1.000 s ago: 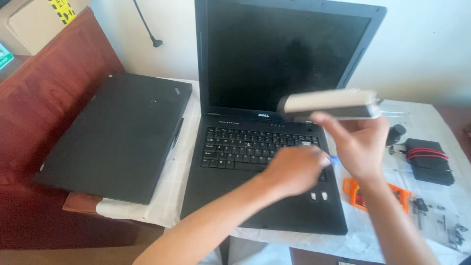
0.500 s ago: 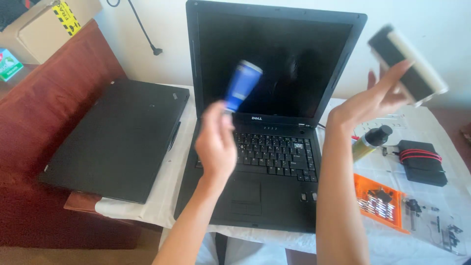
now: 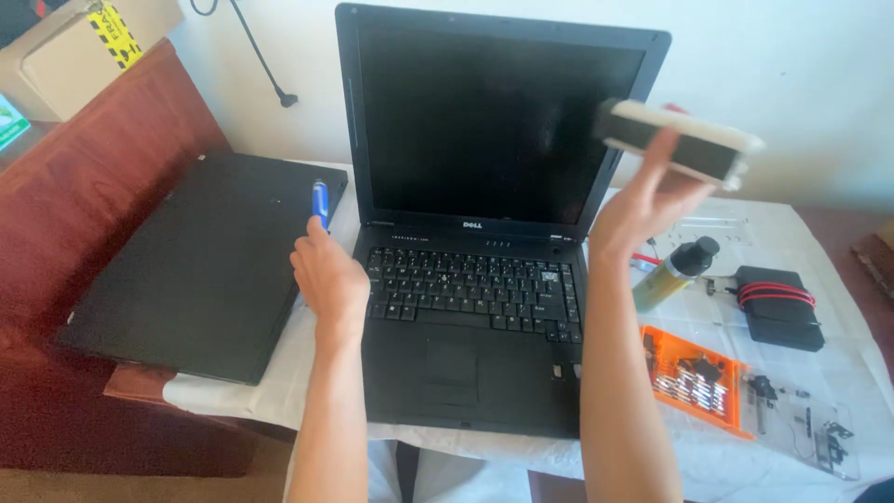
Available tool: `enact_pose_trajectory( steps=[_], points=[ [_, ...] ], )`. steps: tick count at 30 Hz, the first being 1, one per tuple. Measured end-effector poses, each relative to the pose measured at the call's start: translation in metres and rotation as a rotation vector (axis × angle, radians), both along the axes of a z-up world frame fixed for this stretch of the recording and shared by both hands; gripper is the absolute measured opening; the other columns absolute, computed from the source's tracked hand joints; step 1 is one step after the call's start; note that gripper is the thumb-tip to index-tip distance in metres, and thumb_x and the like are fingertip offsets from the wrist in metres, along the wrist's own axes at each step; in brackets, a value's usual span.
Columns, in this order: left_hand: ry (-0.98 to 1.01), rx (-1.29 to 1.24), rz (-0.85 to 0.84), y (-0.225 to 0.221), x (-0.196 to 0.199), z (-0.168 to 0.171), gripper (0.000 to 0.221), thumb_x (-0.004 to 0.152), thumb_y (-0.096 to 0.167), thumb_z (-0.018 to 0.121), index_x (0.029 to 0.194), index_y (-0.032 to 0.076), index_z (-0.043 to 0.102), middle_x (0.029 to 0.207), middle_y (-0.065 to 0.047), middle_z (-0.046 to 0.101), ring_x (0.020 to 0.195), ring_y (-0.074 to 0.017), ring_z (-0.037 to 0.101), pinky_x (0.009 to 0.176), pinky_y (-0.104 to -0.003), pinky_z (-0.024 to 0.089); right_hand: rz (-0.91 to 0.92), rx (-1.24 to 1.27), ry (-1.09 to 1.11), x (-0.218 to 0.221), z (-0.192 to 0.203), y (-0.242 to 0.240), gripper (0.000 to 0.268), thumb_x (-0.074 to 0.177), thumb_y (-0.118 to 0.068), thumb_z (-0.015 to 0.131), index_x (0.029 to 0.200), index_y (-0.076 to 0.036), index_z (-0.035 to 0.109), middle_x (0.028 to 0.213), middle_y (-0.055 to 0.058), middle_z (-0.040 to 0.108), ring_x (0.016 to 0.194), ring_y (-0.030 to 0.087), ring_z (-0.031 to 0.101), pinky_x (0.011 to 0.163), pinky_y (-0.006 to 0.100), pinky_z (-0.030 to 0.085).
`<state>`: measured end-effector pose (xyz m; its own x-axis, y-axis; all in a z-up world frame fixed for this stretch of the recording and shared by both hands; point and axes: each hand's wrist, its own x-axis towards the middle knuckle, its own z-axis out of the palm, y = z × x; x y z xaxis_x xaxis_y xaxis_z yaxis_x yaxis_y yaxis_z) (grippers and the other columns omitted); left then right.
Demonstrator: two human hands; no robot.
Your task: A person uses a screwdriver to work on a laptop's chassis and then cleans the screen with a cleaning sponge.
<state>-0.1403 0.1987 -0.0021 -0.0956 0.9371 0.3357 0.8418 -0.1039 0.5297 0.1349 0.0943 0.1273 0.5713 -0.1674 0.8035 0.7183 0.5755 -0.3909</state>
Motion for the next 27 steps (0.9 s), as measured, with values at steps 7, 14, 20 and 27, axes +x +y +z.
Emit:
enact_pose_trajectory(
  steps=[7, 14, 20, 27],
  points=[
    [0.109, 0.059, -0.046, 0.009, 0.000, -0.025, 0.034, 0.085, -0.003, 0.062, 0.118, 0.004, 0.064, 0.101, -0.018, 0.065, 0.096, -0.0389, 0.065, 0.081, -0.047, 0.056, 0.478, -0.410, -0.169, -0.010, -0.018, 0.017, 0.036, 0.089, -0.008, 0.085, 0.120, -0.010, 0.066, 0.113, 0.009, 0.071, 0.113, 0.021, 0.068, 0.100, 0.042, 0.055],
    [-0.691, -0.001, -0.906, -0.046, 0.017, 0.095, 0.059, 0.085, -0.002, 0.070, 0.143, 0.000, 0.054, 0.138, -0.029, 0.057, 0.128, -0.0466, 0.054, 0.110, -0.056, 0.041, 0.577, -0.876, -0.417, -0.038, 0.007, -0.002, 0.035, 0.088, -0.014, 0.083, 0.117, 0.002, 0.070, 0.124, 0.024, 0.067, 0.115, 0.047, 0.061, 0.101, 0.054, 0.045],
    [-0.607, 0.139, -1.147, -0.032, 0.089, 0.112, 0.045, 0.088, 0.011, 0.081, 0.129, 0.002, 0.065, 0.112, -0.019, 0.069, 0.103, -0.0372, 0.071, 0.088, -0.048, 0.059, 0.436, -0.851, -0.566, -0.019, 0.015, -0.018, 0.033, 0.091, -0.015, 0.079, 0.119, -0.002, 0.065, 0.135, 0.018, 0.052, 0.119, 0.043, 0.046, 0.108, 0.051, 0.034],
    [-0.697, 0.310, -1.202, -0.023, 0.142, 0.089, 0.039, 0.100, 0.019, 0.070, 0.131, 0.000, 0.055, 0.111, -0.018, 0.064, 0.108, -0.0383, 0.068, 0.095, -0.052, 0.056, -0.141, -0.345, -0.101, 0.040, -0.032, -0.007, 0.039, 0.111, -0.040, 0.041, 0.114, -0.012, 0.068, 0.107, 0.008, 0.068, 0.102, 0.025, 0.062, 0.100, 0.035, 0.042]
  ],
)
